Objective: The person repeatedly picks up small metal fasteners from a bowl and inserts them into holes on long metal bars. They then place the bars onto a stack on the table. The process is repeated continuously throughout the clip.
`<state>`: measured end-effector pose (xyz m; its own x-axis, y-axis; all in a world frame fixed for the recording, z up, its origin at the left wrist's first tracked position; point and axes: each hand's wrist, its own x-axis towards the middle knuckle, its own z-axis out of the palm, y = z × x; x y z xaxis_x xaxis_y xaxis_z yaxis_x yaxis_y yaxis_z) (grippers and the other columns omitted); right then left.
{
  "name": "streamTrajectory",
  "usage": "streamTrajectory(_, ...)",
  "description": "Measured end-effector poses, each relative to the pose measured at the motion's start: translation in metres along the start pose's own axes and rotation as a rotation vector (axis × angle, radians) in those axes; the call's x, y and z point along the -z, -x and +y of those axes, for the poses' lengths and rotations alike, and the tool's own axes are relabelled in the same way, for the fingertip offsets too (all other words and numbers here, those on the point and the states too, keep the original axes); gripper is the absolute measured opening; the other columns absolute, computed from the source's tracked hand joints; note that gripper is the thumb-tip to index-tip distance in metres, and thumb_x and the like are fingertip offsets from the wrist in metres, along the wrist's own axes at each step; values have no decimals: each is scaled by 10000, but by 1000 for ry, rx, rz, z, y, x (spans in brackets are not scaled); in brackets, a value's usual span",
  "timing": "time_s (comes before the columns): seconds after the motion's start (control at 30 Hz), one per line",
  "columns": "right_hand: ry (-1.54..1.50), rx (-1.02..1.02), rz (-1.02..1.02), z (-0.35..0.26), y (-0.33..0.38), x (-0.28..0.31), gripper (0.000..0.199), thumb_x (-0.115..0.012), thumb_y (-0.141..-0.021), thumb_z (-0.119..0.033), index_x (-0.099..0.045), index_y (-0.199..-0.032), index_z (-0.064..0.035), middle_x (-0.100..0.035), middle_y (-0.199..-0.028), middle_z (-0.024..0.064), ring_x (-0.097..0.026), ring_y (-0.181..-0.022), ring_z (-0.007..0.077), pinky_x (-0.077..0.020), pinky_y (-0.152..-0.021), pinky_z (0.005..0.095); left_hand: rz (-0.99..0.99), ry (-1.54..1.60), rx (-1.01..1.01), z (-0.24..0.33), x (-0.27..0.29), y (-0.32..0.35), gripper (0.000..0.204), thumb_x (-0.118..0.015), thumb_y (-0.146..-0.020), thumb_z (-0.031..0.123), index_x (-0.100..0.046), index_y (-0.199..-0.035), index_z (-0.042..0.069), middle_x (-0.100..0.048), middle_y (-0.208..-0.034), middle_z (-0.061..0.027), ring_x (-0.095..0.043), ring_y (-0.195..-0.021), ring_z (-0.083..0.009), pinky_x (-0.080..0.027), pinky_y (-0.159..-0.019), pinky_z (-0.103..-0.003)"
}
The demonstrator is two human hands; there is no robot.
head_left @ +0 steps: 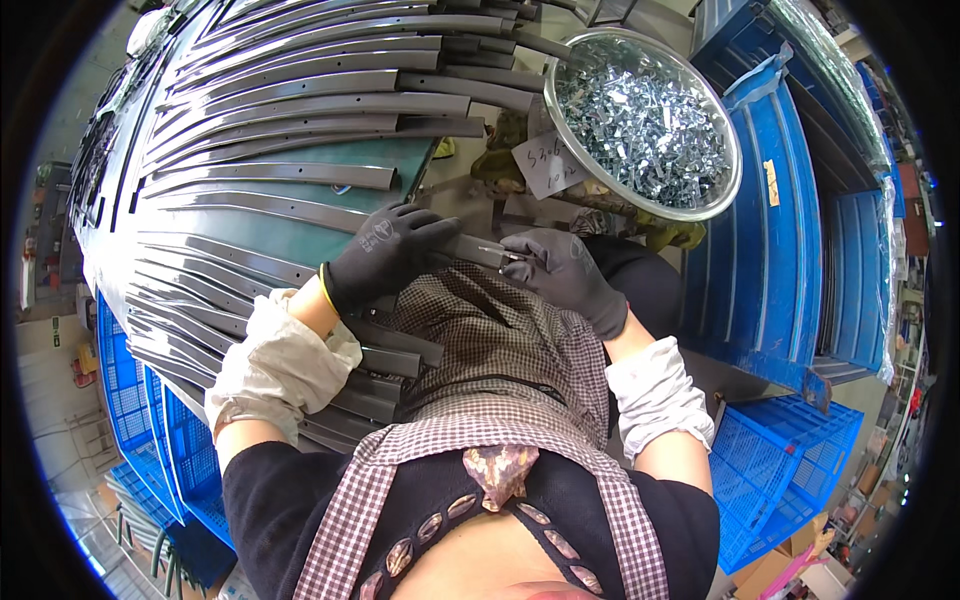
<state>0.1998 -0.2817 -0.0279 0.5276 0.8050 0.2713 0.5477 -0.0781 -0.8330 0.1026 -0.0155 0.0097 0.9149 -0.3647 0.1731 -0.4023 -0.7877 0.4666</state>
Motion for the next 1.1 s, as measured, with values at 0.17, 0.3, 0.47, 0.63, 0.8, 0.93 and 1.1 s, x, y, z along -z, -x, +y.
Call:
streamTrajectory(0.17,-452,-338,-159,27,-7,-6,179,-721,-911,-143,-631,-983,-6,-660,-830,117,-649,-725,215,-510,-671,337,15,51,12,-3,0,0,403,-759,-822,208,-656,-1186,69,-703,-1010,-119,-664,-913,-336,-533,-789,-437)
streamTrajectory(0.3,165,-103,62,8,-3,0,174,-639,-960,-170,-593,-917,-7,-648,-800,140,-621,-685,288,-488,-653,378,23,-5,-10,-6,-2,3,434,-748,-833,193,-631,-1231,67,-703,-1033,-120,-664,-911,-333,-535,-786,-430)
streamTrajectory(0.47,73,-313,-45,-9,34,29,115,-579,-914,-116,-560,-860,-16,-609,-766,159,-599,-689,348,-469,-639,396,21,-93,-77,-9,-5,2,475,-737,-840,183,-600,-1276,53,-701,-1071,-129,-670,-928,-337,-538,-792,-429)
streamTrajectory(0.63,162,-190,-83,-5,35,21,125,-589,-917,-132,-579,-856,-24,-611,-770,161,-588,-691,365,-470,-624,409,22,-107,-77,-8,-5,2,512,-754,-816,182,-598,-1283,43,-703,-1089,-137,-680,-946,-347,-540,-816,-447)
streamTrajectory(0.8,122,-177,-107,-4,33,22,144,-587,-923,-136,-588,-847,-13,-602,-750,170,-582,-681,373,-471,-618,408,-3,-95,-82,-8,-3,2,518,-753,-810,168,-593,-1285,36,-703,-1088,-140,-680,-937,-347,-542,-815,-443)
streamTrajectory(0.93,-28,-250,-148,-3,31,22,134,-579,-923,-121,-607,-852,-11,-598,-742,174,-570,-657,367,-466,-611,390,-20,-90,-67,-7,-2,3,519,-748,-813,158,-586,-1291,36,-701,-1078,-145,-677,-928,-348,-540,-810,-441)
streamTrajectory(1.1,78,-232,-123,0,33,19,94,-592,-889,-108,-606,-850,-24,-607,-735,158,-593,-638,330,-472,-604,383,-10,-81,-82,-7,-2,3,536,-754,-808,144,-575,-1302,38,-701,-1045,-143,-677,-902,-347,-541,-778,-440)
